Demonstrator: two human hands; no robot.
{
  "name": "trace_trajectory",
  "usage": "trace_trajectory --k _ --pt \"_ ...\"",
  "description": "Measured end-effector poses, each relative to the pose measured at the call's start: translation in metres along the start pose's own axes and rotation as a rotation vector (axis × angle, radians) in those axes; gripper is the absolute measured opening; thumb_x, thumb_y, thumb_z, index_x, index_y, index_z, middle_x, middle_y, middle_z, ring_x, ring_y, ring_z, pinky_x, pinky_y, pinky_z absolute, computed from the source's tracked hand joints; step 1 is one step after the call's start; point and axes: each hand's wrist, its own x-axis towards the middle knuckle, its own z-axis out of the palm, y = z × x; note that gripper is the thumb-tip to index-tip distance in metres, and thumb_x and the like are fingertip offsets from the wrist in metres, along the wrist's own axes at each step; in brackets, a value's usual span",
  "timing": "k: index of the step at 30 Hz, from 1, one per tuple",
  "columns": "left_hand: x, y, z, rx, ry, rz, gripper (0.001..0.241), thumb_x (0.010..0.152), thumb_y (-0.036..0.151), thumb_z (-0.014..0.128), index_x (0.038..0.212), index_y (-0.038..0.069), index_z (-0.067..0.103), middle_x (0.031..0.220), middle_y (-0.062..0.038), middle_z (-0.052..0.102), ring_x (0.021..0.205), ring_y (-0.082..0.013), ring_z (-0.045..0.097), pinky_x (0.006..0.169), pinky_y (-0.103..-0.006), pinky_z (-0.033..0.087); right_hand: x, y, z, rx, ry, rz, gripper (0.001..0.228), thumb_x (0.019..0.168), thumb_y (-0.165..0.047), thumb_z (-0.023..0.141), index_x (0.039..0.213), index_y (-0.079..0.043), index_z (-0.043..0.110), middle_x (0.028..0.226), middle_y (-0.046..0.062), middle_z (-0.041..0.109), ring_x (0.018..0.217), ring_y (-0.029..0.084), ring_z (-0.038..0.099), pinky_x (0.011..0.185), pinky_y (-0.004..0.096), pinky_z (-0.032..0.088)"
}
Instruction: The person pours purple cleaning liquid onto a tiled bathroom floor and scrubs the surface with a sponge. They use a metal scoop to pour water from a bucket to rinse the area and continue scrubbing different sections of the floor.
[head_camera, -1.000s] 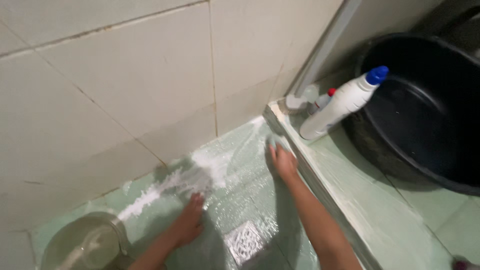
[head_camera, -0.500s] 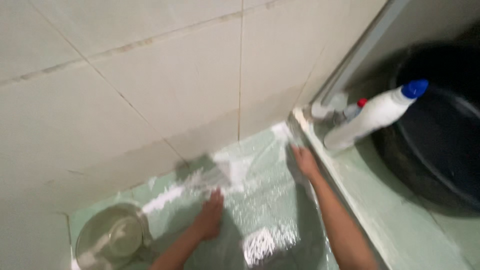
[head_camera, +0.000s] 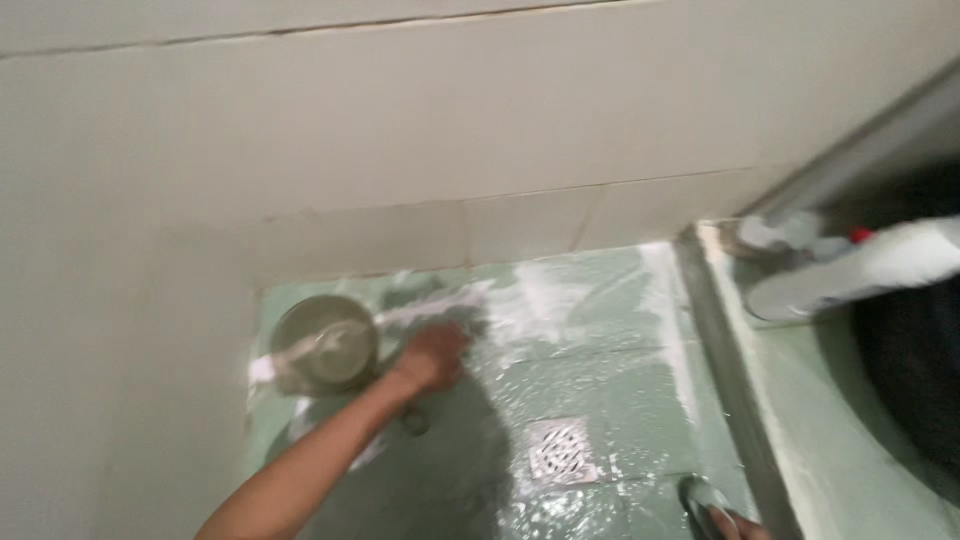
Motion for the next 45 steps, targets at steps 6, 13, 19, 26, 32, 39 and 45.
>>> trace_trajectory --k 6,13,19,26,32,39,45 --pt "-0.117 -0.12 -0.057 0.035 0.699 -0.281 0.045 0.076 0.015 0.073 0.119 0.008 0.068 0.116 -0.018 0.068 0.111 -0.0391 0.062 0.094 -0.0492 0.052 0.061 -0.074 0.069 -0.071 -0.218 -0.163 0.049 0.098 -0.033 0.056 0.14 -0.008 0.057 0.082 0.024 0.074 0.072 0.03 0.07 0.07 0.039 0.056" --pt "-0.178 -0.216 0.038 -0.369 0.579 -0.859 0.062 0.082 0.021 0.073 0.136 -0.003 0.056 0.133 -0.029 0.059 0.121 -0.0464 0.058 0.101 -0.0528 0.047 0.122 -0.216 0.107 -0.134 0.208 -0.402 0.044 0.107 -0.041 0.061 0.134 -0.007 0.063 0.105 0.017 0.074 0.09 0.027 0.073 0.08 0.04 0.056" --pt "-0.141 -0.185 0.052 -0.653 0.572 -0.86 0.034 0.1 0.019 0.05 0.125 0.007 0.072 0.116 -0.021 0.073 0.11 -0.043 0.068 0.096 -0.0528 0.052 0.087 -0.211 0.108 -0.677 0.196 -0.588 0.058 0.088 -0.039 0.072 0.132 -0.007 0.05 0.119 0.018 0.069 0.103 0.039 0.07 0.083 0.048 0.056" --pt "-0.062 -0.13 0.085 -0.705 0.686 -0.342 0.05 0.082 0.025 0.068 0.126 0.002 0.062 0.109 -0.021 0.072 0.102 -0.043 0.068 0.086 -0.0503 0.054 0.128 -0.22 0.028 -0.547 0.116 -0.302 0.059 0.08 -0.03 0.082 0.122 -0.004 0.049 0.109 0.025 0.072 0.097 0.042 0.073 0.08 0.05 0.058" --pt "0.032 -0.003 0.121 -1.326 0.105 -0.362 0.069 0.095 0.025 0.067 0.152 0.008 0.033 0.116 -0.014 0.066 0.081 -0.0304 0.072 0.067 -0.0414 0.062 0.114 -0.301 -0.028 -0.544 0.266 -0.264 0.066 0.078 -0.036 0.084 0.125 -0.004 0.052 0.108 0.027 0.072 0.102 0.046 0.069 0.087 0.054 0.054" --pt "0.025 0.129 0.069 -1.29 -0.361 0.173 0.091 0.093 0.045 0.067 0.164 0.016 0.019 0.158 -0.023 0.036 0.134 -0.0352 0.054 0.106 -0.05 0.052 0.094 -0.317 -0.023 -0.575 0.378 -0.291 0.076 0.073 -0.04 0.086 0.13 -0.003 0.051 0.107 0.029 0.07 0.103 0.049 0.065 0.086 0.057 0.052" --pt "-0.04 0.036 0.078 -1.33 -0.151 0.077 0.074 0.093 0.038 0.068 0.155 0.013 0.038 0.157 -0.013 0.042 0.133 -0.0277 0.054 0.107 -0.0435 0.052 0.105 -0.313 -0.021 -0.399 0.482 -0.294 0.068 0.078 -0.043 0.088 0.118 0.002 0.059 0.1 0.026 0.074 0.093 0.043 0.072 0.084 0.054 0.055"
